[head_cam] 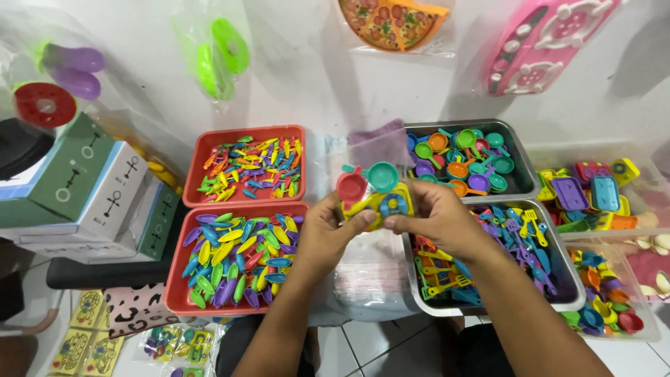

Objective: The person cleans various small plastic toy items with a cloth, handling items such as toy food and utensils one at a time before placing them back into trays.

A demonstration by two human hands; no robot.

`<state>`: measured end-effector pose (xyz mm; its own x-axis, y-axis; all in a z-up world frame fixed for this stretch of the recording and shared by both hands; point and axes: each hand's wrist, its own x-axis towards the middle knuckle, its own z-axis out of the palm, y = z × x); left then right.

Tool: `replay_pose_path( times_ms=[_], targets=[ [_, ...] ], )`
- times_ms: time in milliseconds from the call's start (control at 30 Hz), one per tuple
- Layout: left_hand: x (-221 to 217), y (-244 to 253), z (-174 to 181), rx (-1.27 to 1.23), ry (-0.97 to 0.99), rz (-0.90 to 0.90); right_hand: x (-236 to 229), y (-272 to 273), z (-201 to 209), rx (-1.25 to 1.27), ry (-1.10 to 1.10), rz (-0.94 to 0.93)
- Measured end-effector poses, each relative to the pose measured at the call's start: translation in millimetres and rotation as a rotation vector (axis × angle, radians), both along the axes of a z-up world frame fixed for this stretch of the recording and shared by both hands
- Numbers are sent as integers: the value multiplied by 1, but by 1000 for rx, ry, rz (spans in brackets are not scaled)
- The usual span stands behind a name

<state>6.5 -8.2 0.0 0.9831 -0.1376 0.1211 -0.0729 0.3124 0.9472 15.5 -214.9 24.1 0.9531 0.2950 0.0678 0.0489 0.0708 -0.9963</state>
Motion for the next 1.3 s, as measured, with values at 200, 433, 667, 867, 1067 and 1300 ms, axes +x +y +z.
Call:
replay_pose_path(
  times_ms=[200, 433, 667, 867, 1067, 1300],
  targets=[
    [-11, 6, 17, -6, 68, -157, 7, -2, 2, 35, -33, -28],
    [-1, 17, -3, 29, 69, -185, 11, -6, -7, 64, 54, -11],
    [-1, 22, -8, 94, 72, -194, 11, -4, -14, 59, 9, -7],
    [-2, 19, -6, 47, 53, -160, 5, 5, -1, 43, -1, -8],
    [0, 21, -13, 92, 30, -152, 5, 4, -9, 55, 9, -8],
    [-4, 19, -7, 170, 38, -103, 7, 2, -13, 39, 58, -28]
  ],
)
